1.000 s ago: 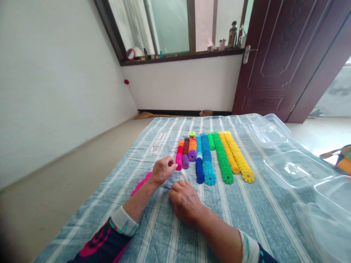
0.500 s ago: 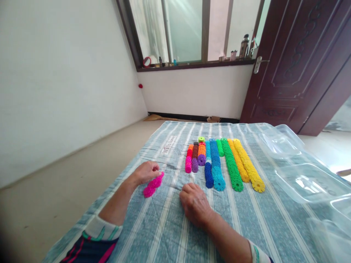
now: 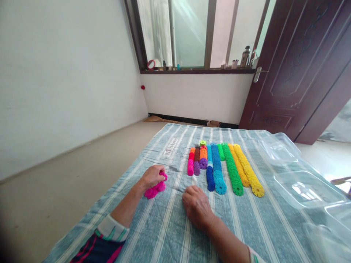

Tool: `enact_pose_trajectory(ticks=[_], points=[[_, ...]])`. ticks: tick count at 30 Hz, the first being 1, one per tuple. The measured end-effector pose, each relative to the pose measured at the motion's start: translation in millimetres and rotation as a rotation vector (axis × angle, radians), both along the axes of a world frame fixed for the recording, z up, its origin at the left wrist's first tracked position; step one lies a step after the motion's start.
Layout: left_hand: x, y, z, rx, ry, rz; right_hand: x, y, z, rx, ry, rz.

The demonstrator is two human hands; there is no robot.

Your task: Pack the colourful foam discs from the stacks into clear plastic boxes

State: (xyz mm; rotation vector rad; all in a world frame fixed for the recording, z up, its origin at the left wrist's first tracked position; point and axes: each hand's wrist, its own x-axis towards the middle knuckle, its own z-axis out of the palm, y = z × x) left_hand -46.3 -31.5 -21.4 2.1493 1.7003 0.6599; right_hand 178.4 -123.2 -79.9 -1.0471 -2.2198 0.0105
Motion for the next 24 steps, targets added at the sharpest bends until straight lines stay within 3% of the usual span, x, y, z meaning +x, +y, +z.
enact_pose_trajectory(ticks=[7, 12, 18, 24], points=[[4, -5, 6.1, -0.046, -0.245, -0.068, 3, 2, 0.7, -0.023, 0.012, 0.02], [33, -22, 10.4, -0.152, -0.395, -0.207, 6, 7, -6.1, -0.011, 0.227, -0.013], [68, -41, 6.7, -0.228, -0.445, -0.336, 11, 12, -6.7, -0.05, 0.447, -0.079], [78, -45, 2.8, -0.235, -0.473, -0.338, 15, 14, 0.4, -0.156, 0.482, -0.07]])
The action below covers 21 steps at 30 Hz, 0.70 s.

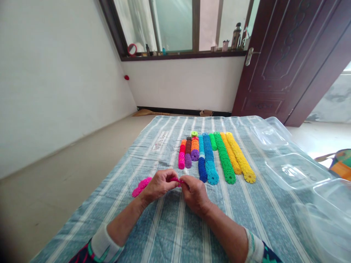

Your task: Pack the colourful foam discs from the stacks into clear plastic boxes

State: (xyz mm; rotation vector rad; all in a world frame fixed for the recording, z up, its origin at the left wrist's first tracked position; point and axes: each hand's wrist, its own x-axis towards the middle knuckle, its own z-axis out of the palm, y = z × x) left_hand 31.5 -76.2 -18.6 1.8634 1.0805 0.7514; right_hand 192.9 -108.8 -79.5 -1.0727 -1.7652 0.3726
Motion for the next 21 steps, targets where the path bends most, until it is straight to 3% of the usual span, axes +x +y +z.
enact_pose_trajectory(ticks=[13, 21], points=[[-2, 5, -9.5, -0.008, 0.009, -0.006, 0, 0, 2.6, -0.065, 0.001, -0.053], [-2, 34, -15.9, 0.171, 0.091, 0.215, -3, -2, 0.9, 0.064, -0.151, -0.108]])
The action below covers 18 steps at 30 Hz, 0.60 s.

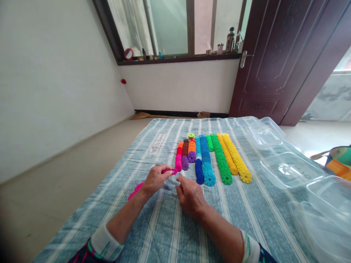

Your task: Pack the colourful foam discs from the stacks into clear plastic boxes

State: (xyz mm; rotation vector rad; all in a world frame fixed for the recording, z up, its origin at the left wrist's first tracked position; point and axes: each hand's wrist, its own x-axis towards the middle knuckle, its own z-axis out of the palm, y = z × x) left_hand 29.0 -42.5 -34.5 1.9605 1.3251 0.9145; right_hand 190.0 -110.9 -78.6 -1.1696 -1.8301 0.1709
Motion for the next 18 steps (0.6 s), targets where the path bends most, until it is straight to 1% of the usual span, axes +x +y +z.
enact_pose_trajectory(ticks=[2, 4, 7, 10, 15, 18], points=[[3, 8, -4.4, 0.044, 0.037, 0.03, 0, 0, -1.3, 0.059, -0.076, 0.008], [7, 13, -8.4, 0.083, 0.073, 0.043, 0, -1, -2.3, 0.087, -0.136, 0.025], [13, 17, -12.4, 0.137, 0.124, 0.04, 0, -1, -2.7, 0.089, -0.182, 0.052], [16, 20, -14.6, 0.19, 0.172, 0.031, 0, -1, -1.7, 0.079, -0.197, 0.049], [16, 22, -18.9, 0.258, 0.231, 0.005, 0, -1, -0.3, 0.073, -0.225, 0.054], [15, 22, -21.0, 0.284, 0.237, 0.015, 0, -1, -0.3, 0.076, -0.237, 0.057]])
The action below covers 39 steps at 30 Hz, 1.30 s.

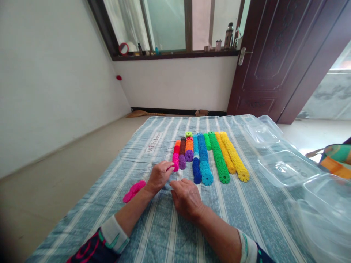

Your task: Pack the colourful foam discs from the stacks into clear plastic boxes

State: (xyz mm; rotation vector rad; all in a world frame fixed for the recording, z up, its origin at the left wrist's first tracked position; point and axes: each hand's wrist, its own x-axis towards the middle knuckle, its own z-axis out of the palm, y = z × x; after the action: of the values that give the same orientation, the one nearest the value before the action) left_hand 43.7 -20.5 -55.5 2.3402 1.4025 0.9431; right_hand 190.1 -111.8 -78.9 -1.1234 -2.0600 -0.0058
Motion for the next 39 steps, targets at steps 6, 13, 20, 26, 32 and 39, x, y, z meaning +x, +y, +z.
enact_pose_trajectory(ticks=[6, 13, 20, 26, 32, 39], points=[[-5, 1, 2.2, -0.019, -0.075, 0.024, 0, 0, -0.4, 0.016, -0.003, 0.011], [-8, -4, 6.9, -0.221, -0.309, 0.074, 1, -1, 1.5, 0.004, -0.013, 0.015], [-7, -12, 20.4, -0.609, -0.595, 0.016, 1, -1, 1.6, -0.012, -0.01, 0.015], [-13, -10, 31.3, -0.714, -0.73, 0.011, 0, -1, 2.3, 0.003, -0.009, 0.016], [-15, -8, 31.8, -0.667, -0.696, 0.035, 0, -1, 3.1, 0.009, -0.006, 0.006], [-12, -8, 23.6, -0.524, -0.528, 0.043, 1, 0, 3.3, 0.002, -0.009, 0.022]])
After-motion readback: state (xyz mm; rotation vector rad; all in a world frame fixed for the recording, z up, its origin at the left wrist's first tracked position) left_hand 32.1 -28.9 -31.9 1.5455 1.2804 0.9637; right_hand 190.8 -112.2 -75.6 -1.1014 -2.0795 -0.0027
